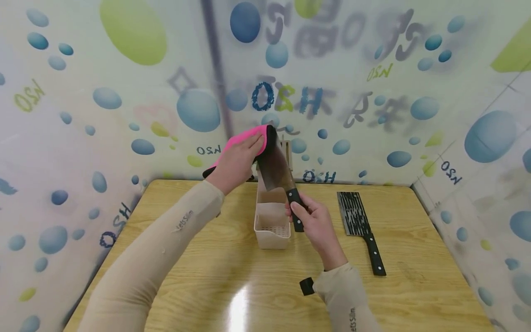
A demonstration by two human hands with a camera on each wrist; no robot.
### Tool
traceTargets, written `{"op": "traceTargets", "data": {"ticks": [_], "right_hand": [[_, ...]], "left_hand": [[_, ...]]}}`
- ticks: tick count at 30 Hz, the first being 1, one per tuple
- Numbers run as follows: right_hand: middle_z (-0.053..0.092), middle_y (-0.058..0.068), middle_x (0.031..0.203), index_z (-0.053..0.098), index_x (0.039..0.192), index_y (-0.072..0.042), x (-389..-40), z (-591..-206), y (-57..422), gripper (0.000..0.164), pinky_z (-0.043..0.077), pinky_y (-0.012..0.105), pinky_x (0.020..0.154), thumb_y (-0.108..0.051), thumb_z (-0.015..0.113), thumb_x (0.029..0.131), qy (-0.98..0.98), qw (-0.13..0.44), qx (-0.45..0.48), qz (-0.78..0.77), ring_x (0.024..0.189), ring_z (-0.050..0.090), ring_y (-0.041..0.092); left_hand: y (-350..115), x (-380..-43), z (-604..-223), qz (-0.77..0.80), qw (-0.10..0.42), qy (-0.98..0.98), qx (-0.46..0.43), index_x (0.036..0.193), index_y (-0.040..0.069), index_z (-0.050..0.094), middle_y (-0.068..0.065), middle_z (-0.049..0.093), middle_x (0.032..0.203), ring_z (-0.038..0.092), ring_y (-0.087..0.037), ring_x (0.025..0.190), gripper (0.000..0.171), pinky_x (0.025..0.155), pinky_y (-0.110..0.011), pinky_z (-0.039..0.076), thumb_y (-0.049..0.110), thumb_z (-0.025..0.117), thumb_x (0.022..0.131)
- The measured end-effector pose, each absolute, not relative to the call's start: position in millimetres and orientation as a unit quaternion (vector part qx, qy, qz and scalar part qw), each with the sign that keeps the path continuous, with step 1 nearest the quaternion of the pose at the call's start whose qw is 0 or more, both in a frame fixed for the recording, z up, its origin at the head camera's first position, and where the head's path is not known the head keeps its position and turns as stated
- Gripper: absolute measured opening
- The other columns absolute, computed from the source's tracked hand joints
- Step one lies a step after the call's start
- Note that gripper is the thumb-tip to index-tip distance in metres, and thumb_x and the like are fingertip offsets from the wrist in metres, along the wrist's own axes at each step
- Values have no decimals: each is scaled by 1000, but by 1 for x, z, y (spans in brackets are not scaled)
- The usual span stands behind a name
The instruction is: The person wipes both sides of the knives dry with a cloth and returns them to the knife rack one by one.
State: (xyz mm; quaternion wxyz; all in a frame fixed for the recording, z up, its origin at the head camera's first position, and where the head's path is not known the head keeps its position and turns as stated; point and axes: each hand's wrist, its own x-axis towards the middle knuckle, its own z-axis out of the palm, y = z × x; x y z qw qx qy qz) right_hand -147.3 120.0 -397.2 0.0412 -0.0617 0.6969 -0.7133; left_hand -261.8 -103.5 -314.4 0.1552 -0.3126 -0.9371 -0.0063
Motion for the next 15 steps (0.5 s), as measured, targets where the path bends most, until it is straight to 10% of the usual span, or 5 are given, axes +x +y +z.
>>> {"op": "traceTargets", "data": {"ticks": [15], "right_hand": [[66, 26, 106, 58, 139, 3, -146, -401, 120, 34, 57, 28, 83, -9, 53, 108, 715, 45, -89, -692, 88, 65, 27]], "left_hand": [[-110, -264, -306, -56, 138, -950, -275, 158, -2, 37, -18, 38, 163, 40, -32, 149, 75, 112, -45, 47, -13, 57, 86]]}}
